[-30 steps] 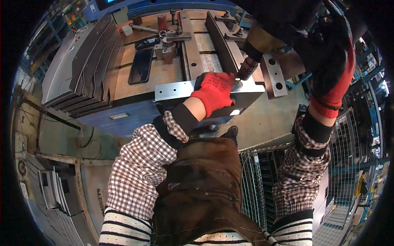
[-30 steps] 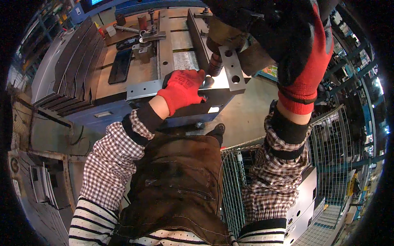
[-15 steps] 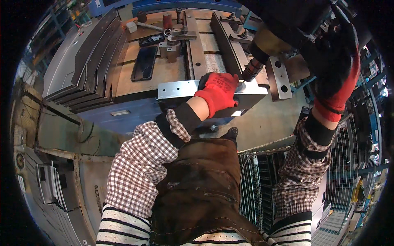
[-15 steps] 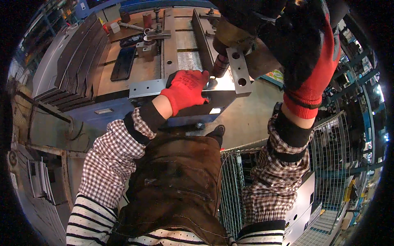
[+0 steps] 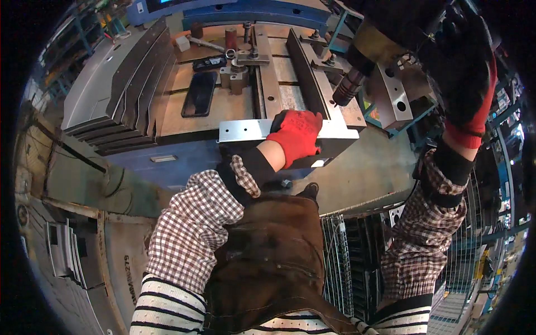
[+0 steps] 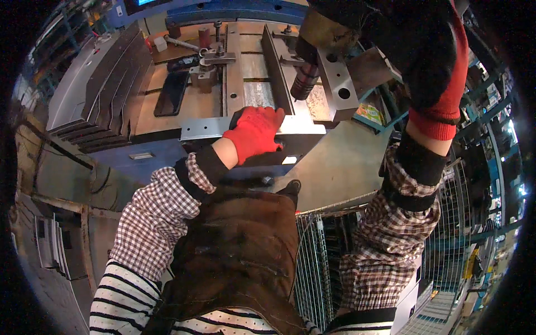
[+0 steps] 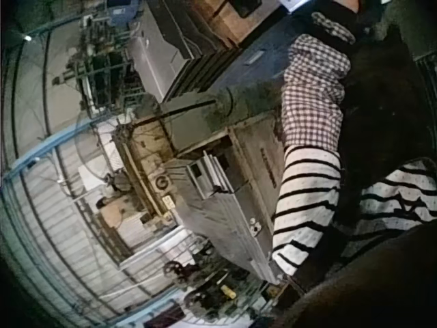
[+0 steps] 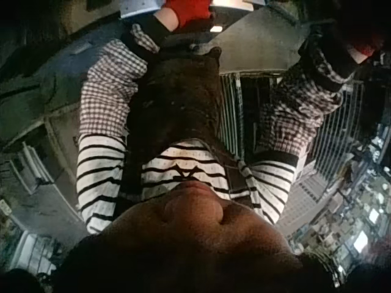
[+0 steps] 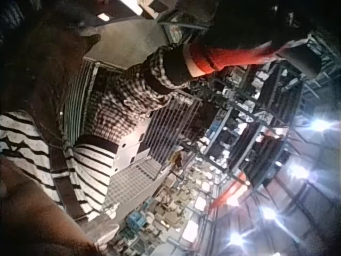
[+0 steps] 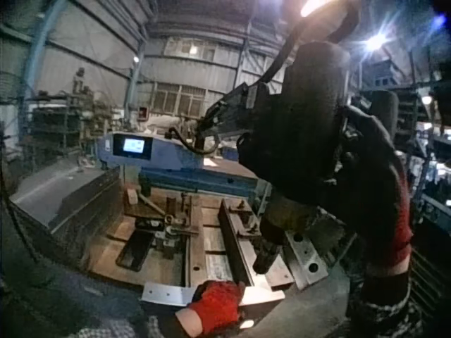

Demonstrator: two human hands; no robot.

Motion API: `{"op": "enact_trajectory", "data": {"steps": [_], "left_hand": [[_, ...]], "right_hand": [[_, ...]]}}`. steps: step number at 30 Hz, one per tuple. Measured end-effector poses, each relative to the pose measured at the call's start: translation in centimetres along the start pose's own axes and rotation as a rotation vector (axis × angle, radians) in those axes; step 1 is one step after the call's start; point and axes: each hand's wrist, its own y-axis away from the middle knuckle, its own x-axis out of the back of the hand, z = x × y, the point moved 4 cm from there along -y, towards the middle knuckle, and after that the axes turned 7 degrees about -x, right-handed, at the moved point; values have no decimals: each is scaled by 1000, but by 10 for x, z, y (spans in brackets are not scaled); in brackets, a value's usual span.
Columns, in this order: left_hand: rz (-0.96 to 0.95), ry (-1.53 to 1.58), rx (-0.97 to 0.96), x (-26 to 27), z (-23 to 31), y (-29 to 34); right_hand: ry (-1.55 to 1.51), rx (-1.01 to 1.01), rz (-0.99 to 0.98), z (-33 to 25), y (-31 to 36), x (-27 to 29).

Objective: Operate a drill press or tapper to process metal plates on an industrial machine table.

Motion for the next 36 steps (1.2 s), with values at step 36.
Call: {"op": "enact_trajectory", "data": {"steps": [36], "left_hand": [[217, 0, -54, -33, -9, -10]], "right_hand": [[589, 447, 28, -62, 41, -142]]}}
